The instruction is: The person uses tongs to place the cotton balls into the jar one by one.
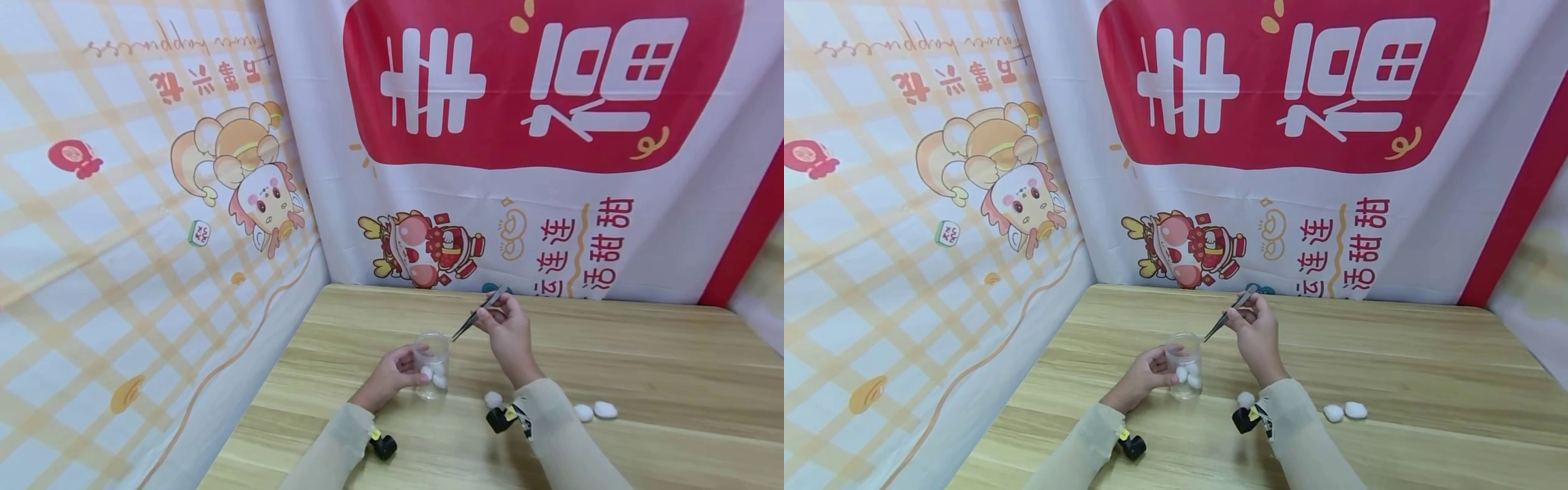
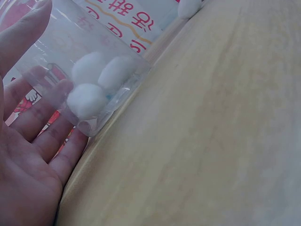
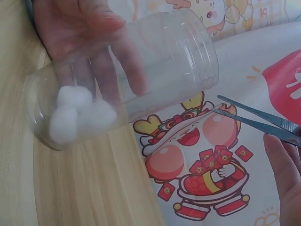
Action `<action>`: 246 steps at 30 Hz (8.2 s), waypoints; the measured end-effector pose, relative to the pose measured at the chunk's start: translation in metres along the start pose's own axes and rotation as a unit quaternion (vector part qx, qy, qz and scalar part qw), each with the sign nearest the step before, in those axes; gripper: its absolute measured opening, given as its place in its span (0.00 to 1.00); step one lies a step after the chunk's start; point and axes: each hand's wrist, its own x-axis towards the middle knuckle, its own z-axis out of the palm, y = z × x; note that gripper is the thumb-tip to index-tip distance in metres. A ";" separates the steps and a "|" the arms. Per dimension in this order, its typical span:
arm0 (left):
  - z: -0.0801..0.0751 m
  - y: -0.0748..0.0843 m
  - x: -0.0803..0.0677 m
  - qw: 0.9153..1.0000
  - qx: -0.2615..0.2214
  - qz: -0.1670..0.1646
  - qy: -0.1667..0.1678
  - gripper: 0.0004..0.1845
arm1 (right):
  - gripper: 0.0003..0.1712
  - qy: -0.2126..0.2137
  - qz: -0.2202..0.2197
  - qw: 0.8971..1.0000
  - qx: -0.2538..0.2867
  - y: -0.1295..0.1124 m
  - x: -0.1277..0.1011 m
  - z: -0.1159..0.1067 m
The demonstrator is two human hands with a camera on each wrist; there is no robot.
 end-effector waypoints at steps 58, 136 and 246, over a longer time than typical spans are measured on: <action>-0.001 -0.002 -0.001 1.000 -0.005 0.016 -0.004 0.35 | 0.19 -0.062 -0.024 0.995 -0.069 0.005 -0.016 -0.055; -0.002 -0.003 0.003 1.000 -0.008 0.007 -0.004 0.35 | 0.15 -0.181 0.077 0.955 -0.224 0.037 -0.014 -0.067; 0.002 -0.008 0.001 1.000 -0.006 0.014 0.007 0.34 | 0.19 0.003 0.049 0.998 -0.049 0.011 -0.013 -0.078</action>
